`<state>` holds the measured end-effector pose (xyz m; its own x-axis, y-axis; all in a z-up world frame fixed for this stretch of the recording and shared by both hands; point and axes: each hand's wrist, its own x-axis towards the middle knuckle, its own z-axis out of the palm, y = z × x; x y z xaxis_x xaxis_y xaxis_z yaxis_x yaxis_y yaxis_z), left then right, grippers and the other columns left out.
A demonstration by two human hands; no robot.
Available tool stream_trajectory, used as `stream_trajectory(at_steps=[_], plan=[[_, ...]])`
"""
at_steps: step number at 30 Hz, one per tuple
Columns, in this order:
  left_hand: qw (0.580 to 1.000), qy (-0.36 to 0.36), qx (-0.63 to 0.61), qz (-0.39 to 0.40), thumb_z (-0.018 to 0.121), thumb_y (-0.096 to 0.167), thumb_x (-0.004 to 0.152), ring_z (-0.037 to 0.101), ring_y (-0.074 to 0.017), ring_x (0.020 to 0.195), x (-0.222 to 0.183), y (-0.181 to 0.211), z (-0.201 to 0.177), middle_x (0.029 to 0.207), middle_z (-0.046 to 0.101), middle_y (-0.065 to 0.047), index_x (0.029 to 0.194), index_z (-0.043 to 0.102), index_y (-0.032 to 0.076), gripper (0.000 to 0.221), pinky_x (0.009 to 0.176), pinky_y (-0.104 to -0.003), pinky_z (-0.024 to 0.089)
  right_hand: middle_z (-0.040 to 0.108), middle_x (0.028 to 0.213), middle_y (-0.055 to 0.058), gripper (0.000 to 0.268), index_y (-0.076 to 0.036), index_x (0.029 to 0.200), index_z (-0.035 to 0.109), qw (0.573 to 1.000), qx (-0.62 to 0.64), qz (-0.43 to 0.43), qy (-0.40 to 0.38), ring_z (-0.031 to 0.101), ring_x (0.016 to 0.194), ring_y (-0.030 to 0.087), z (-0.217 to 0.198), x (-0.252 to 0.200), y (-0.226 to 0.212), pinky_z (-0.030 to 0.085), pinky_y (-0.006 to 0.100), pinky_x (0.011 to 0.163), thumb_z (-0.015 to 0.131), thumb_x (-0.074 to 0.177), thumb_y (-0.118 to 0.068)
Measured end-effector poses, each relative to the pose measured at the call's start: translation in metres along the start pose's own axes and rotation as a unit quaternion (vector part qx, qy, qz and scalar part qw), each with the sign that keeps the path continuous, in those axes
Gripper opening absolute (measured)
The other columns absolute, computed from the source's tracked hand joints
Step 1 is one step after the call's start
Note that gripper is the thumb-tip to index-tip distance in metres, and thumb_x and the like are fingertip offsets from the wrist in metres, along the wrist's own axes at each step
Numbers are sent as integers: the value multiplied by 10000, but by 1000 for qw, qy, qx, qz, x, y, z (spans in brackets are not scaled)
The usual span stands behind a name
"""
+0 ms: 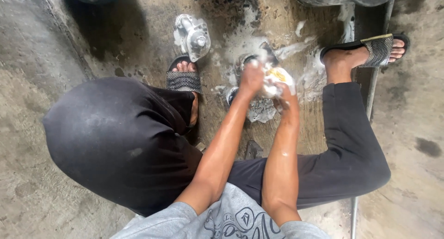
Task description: Scrubbing the exterior of a metal housing part using a sponge, brush, and soapy water to remove dirt and grime.
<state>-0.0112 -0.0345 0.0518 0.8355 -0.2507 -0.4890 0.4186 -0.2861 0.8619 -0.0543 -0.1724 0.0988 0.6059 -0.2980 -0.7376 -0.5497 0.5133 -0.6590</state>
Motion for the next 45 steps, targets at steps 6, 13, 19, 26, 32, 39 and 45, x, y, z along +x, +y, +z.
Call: stream_trajectory(at_steps=[6,13,19,26,32,39,45], plan=[[876,304,-329,-180,437,474,992,771,-257,747,-4,34,-83,745,776,-63,1054,695,107,452,727,-421,517,724,1173,198,600,-78,1254,705,891,-383,-238,58,697,1131,268,68,-37,-13,532,393,1049,852,735,-342],[772,422,-453,-141,537,335,1002,647,-451,1167,-32,84,-96,1210,657,-345,1238,617,-162,556,958,-506,523,688,1219,281,615,38,1300,650,904,-350,-242,35,683,1150,343,78,-40,-14,498,470,1063,798,775,-246],[756,434,-480,-95,521,258,1044,600,-429,1231,-2,8,-60,1241,626,-375,1196,616,-194,486,1038,-512,461,747,1028,187,393,-30,1104,760,901,-365,-227,53,739,931,259,103,-59,-24,577,425,881,740,781,-253],[755,449,-472,-78,510,242,1054,620,-392,1222,2,-4,-56,1209,654,-364,1164,644,-192,468,1054,-477,441,630,854,106,458,33,1135,632,982,-61,-158,89,673,674,204,119,-53,-25,619,343,578,737,706,-89],[775,454,-434,-65,462,139,1058,576,-527,1210,-21,22,-65,1169,600,-465,1123,602,-253,422,1023,-576,416,604,761,87,164,-1,833,721,959,-179,-214,50,592,669,132,128,-61,-24,553,294,600,645,780,-138],[757,439,-479,-74,494,229,1060,616,-388,1219,14,-27,-45,1216,637,-390,1161,635,-207,469,1087,-489,414,528,649,63,124,-11,865,635,980,-44,-179,74,584,521,140,125,-61,-23,573,299,446,683,774,-80],[748,427,-502,-73,481,314,1100,607,-328,1247,24,-44,-34,1281,634,-323,1207,632,-156,505,1128,-473,396,503,615,43,55,-19,793,641,972,-82,-207,73,553,514,94,141,-84,-32,510,246,425,674,761,-50]])
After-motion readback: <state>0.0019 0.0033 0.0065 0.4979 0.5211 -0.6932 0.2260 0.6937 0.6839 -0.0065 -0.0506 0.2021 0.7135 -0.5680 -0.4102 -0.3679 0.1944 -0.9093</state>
